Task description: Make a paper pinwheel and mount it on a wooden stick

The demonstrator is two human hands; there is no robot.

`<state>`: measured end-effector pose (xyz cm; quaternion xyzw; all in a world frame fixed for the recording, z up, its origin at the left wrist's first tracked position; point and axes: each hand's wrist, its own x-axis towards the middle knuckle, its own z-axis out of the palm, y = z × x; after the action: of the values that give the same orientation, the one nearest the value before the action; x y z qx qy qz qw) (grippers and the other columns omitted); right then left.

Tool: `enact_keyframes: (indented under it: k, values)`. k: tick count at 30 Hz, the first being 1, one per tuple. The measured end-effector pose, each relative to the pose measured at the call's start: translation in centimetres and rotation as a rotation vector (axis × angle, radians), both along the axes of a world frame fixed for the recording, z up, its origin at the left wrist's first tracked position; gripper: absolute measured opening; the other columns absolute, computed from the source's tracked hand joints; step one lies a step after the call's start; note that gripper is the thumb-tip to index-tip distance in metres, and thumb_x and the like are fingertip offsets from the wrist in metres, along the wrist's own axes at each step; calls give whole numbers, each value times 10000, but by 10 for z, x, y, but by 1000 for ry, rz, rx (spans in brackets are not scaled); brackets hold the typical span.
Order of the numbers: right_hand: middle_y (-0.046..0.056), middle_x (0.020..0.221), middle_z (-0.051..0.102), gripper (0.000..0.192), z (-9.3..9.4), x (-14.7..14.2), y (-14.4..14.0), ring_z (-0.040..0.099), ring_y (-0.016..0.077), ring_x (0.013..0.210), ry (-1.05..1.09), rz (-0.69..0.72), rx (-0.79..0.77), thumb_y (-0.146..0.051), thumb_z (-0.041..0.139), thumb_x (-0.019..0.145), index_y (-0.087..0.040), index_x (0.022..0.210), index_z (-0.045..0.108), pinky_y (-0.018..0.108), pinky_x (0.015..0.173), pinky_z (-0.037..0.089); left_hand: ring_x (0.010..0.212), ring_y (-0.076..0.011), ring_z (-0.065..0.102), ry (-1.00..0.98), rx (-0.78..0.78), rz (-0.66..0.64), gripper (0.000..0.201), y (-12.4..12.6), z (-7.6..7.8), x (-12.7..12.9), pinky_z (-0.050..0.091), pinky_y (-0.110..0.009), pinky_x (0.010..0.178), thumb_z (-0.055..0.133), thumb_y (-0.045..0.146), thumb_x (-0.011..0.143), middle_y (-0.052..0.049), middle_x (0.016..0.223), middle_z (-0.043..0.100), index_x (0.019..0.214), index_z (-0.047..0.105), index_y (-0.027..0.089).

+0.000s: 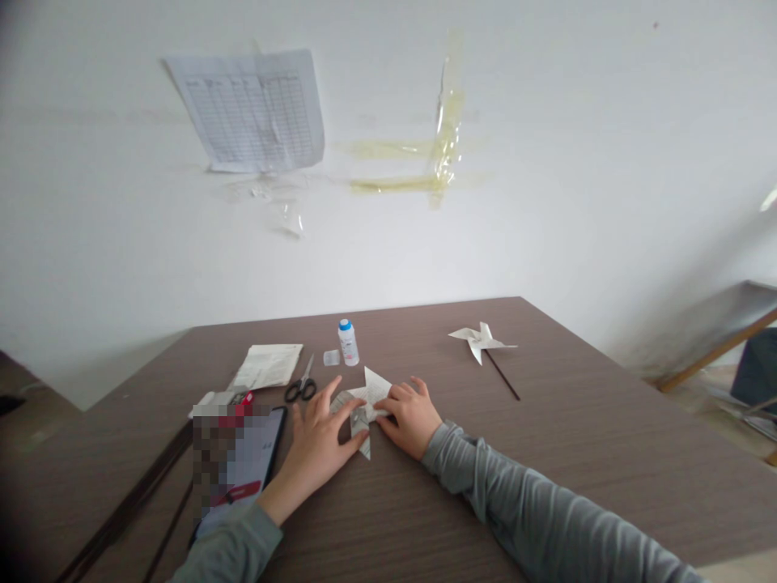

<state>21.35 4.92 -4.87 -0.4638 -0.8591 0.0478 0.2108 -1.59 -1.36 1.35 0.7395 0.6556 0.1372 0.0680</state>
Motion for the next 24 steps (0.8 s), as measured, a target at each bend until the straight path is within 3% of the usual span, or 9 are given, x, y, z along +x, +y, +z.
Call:
enact_keyframes:
  k: [4,12,20,24]
  values:
    - [72,1224,939,271,-1,0,0,880,362,1290,9,7,8,-294,836,1183,-398,1359,1015,700,1451,549,1880,-542,551,13,-2,-12,379,-1,0,0,347,-974,1524,927,311,1119,-158,2045,593,1476,1010,404]
    - [137,1279,963,281,6,-2,-5,893,379,1329,14,1,-16,-267,830,1199,-339,1392,1020,726,1466,531,1858,-561,580,40,16,-23,372,-1,2,0,344,-989,1523,934,299,1120,-135,2037,614,1459,1020,425]
    - [116,1262,961,270,3,-1,-2,888,361,1310,4,13,-1,-261,854,1188,-337,1384,1024,733,1464,540,1882,-531,564,6,4,1,504,0,-1,1,369,-982,1512,940,275,1105,-187,2044,591,1597,949,383]
    - [89,1236,946,279,-1,0,0,884,352,1304,4,14,12,-288,819,1202,-368,1375,1023,708,1464,549,1868,-524,576,2,24,-20,406,-1,0,1,352,-991,1512,941,268,1101,-166,2019,626,1483,995,395]
